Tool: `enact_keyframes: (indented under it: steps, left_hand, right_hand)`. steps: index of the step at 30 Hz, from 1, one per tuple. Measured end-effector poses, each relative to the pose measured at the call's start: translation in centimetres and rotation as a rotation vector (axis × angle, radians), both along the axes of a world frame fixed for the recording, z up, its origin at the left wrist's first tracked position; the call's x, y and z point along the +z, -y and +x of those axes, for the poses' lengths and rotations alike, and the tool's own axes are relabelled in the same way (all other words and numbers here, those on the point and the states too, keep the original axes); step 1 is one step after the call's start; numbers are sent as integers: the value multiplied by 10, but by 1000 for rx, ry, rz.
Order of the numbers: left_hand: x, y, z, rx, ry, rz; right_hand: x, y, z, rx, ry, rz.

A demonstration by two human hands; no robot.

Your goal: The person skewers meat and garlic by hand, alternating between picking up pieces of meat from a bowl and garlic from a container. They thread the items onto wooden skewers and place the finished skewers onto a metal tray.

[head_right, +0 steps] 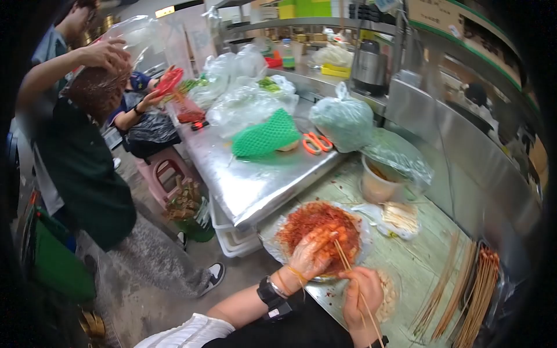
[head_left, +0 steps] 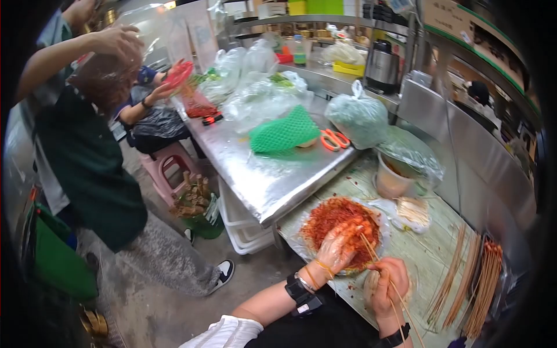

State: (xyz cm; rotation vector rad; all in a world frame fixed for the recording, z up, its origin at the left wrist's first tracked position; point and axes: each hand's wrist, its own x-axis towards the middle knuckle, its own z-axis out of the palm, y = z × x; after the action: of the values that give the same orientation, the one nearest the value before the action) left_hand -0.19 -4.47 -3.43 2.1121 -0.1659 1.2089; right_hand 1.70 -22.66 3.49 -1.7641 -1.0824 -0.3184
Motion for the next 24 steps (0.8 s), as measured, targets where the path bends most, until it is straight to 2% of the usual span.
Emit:
enact_keyframes:
  steps: [2, 4, 7, 11, 13, 21, 24]
  left_hand:
    - [2, 7, 5, 13, -5, -16]
    - [-1, 17, 13, -971, 34, -1738]
    - [-6, 22, 15, -853, 5, -1631]
    - [-9, 27, 19, -749, 33, -1626]
    - [-7, 27, 19, -626, -59, -1587]
    - [-7, 30, 17, -604, -15, -1634]
    - [-13, 31, 19, -458, 3, -1482]
  right_hand:
    - [0, -1, 1, -11, -32, 8]
    - [1, -2, 1, -20, -2, 6]
    - [4, -1, -1, -9, -29, 14]
    - [1, -4, -2, -23, 33, 11]
    - [-3, -6, -2, 11, 85, -9]
    - [-15, -7, 4, 31, 179, -29]
    - [-15, -14, 4, 8, 190, -43]
